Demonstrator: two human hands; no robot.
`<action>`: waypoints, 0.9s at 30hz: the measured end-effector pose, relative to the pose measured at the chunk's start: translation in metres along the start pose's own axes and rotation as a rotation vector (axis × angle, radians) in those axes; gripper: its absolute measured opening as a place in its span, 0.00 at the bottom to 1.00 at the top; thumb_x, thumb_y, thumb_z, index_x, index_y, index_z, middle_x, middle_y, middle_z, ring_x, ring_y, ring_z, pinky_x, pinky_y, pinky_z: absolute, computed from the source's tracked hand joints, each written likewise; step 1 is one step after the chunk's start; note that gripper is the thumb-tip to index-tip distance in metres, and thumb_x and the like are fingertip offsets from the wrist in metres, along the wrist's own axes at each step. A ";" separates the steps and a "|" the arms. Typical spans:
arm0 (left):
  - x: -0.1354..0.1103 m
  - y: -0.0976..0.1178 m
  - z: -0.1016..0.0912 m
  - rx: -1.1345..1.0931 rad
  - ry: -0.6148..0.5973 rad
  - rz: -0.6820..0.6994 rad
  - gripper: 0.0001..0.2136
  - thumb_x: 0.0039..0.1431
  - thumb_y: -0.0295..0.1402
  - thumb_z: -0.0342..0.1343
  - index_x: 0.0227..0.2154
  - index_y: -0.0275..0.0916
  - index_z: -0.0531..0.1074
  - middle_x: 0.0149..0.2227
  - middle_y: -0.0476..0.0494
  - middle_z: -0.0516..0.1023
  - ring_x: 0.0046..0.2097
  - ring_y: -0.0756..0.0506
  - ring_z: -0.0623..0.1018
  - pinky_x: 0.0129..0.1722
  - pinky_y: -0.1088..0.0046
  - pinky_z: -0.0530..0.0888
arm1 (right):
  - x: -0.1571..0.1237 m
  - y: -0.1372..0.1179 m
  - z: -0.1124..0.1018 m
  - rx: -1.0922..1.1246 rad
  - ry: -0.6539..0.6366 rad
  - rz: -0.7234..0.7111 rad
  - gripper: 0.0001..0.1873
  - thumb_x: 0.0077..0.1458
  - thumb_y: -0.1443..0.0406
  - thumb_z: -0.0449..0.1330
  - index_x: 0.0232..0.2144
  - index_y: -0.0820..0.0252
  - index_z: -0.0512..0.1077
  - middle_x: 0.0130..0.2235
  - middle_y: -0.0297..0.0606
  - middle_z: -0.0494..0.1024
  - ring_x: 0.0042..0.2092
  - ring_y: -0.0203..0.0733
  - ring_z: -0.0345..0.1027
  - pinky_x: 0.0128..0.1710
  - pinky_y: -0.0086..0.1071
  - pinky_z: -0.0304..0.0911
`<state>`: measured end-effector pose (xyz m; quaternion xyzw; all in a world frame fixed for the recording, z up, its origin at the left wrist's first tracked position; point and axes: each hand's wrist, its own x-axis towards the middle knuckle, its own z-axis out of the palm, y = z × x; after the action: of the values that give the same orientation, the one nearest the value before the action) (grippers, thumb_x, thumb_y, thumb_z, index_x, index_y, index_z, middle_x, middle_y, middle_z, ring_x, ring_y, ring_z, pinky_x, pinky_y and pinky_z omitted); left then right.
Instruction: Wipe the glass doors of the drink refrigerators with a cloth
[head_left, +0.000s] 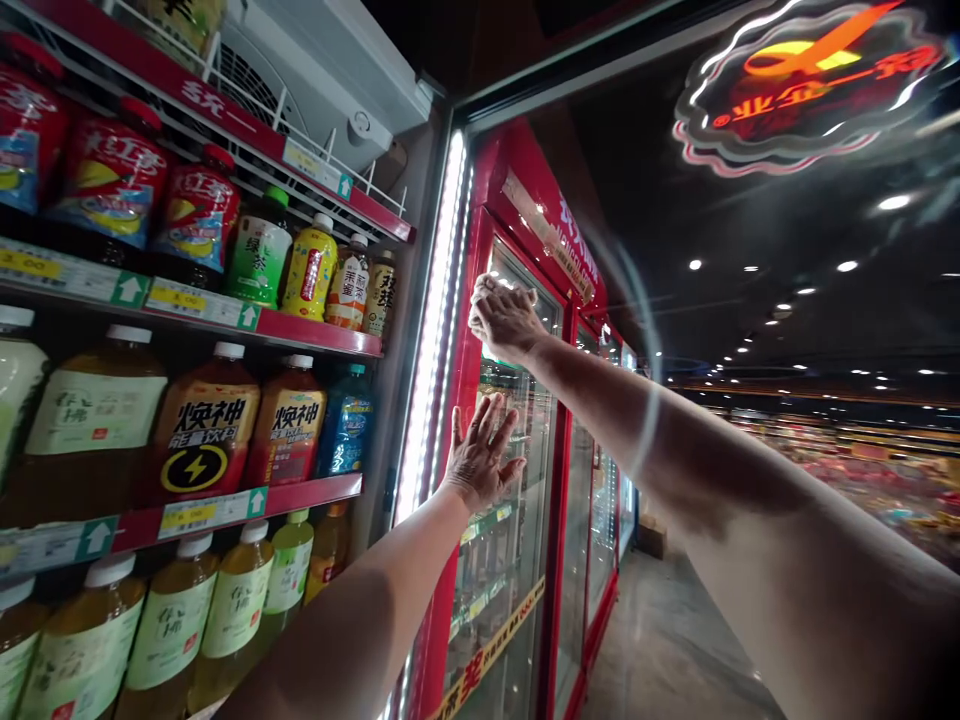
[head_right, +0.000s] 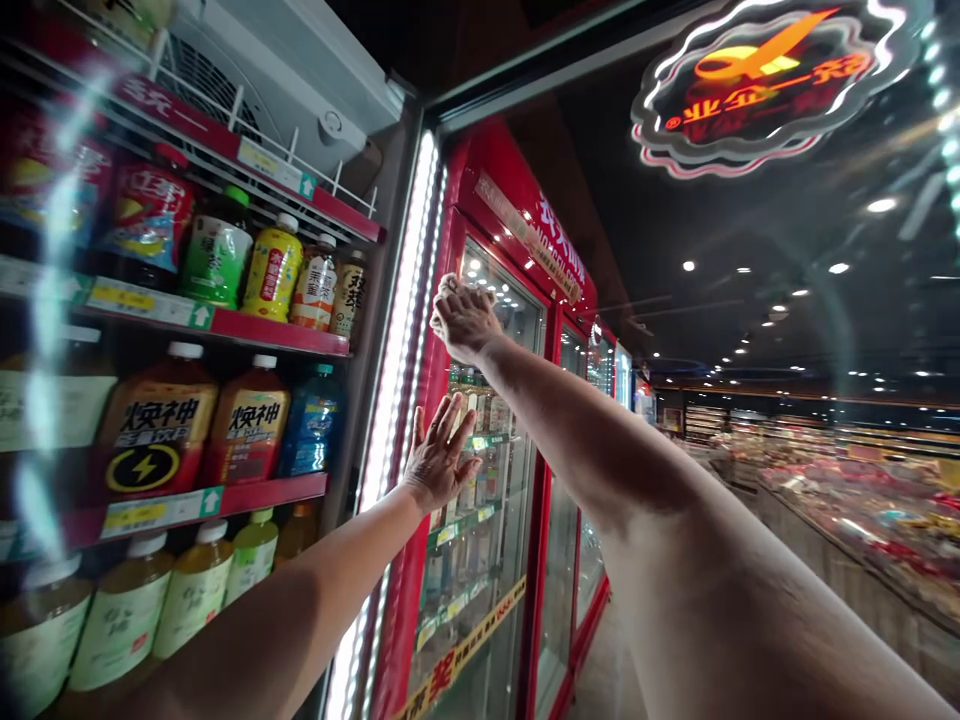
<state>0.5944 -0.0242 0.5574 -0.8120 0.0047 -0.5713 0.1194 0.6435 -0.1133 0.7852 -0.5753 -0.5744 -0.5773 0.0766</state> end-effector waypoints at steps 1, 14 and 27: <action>0.000 0.000 -0.001 -0.007 -0.010 -0.003 0.34 0.69 0.49 0.45 0.73 0.45 0.47 0.75 0.37 0.46 0.75 0.35 0.47 0.72 0.39 0.43 | -0.004 -0.006 0.003 0.002 -0.023 -0.044 0.25 0.68 0.57 0.50 0.63 0.59 0.63 0.71 0.48 0.58 0.73 0.59 0.47 0.71 0.60 0.44; 0.000 0.003 -0.004 0.057 -0.003 0.002 0.35 0.68 0.49 0.47 0.73 0.44 0.46 0.75 0.37 0.48 0.75 0.33 0.47 0.72 0.39 0.45 | 0.052 0.005 0.011 0.062 0.117 0.083 0.23 0.67 0.61 0.48 0.61 0.62 0.65 0.72 0.51 0.56 0.74 0.59 0.40 0.71 0.67 0.36; 0.001 0.002 0.001 0.094 0.065 0.032 0.33 0.69 0.50 0.43 0.73 0.44 0.47 0.75 0.33 0.47 0.74 0.32 0.52 0.69 0.33 0.42 | 0.077 0.048 -0.003 0.056 0.214 0.261 0.25 0.68 0.60 0.48 0.63 0.61 0.61 0.71 0.48 0.59 0.74 0.58 0.42 0.71 0.64 0.35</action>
<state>0.5960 -0.0258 0.5576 -0.7862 -0.0053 -0.5951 0.1661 0.6530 -0.0876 0.8717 -0.5779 -0.4995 -0.6040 0.2275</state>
